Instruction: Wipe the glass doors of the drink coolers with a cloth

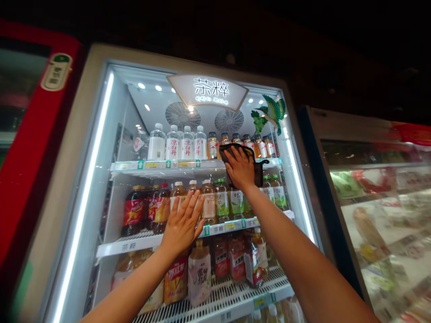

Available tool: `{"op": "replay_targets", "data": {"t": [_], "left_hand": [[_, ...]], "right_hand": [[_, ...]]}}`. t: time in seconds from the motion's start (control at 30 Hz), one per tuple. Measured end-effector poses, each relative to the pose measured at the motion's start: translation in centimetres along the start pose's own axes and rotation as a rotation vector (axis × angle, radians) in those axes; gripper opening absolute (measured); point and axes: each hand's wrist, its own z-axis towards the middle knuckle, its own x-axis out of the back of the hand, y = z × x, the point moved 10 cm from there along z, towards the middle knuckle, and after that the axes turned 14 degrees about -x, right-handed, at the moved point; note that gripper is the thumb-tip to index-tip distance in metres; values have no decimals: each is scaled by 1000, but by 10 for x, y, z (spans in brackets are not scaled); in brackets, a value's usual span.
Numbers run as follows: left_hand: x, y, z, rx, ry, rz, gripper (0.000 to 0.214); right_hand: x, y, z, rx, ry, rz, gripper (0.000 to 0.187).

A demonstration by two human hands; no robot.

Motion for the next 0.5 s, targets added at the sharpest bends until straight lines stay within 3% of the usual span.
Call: {"op": "replay_targets", "data": {"t": [0.07,0.13,0.23,0.3,0.4,0.5], "left_hand": [[-1,3,1,13,1,-14,78],[-1,5,-1,26,4,-25,78],[-3,9,0,34,16,-31,78],[-7,14,10,33,27,-35,78],[-17,29,35,34,53,-49,80],[-26,47,58,33,75,-70,83]], "right_hand": [[2,38,-7,-127,34,-12,50],[4,64,-34,-200,76,-22,50],[-2,59,-77,-66,67,-16,49],[-6,43,-85,87,22,-10,49],[-6,42,-50,147,-34,-30,49],[-2,81,2,29,-48,-63,51]]}}
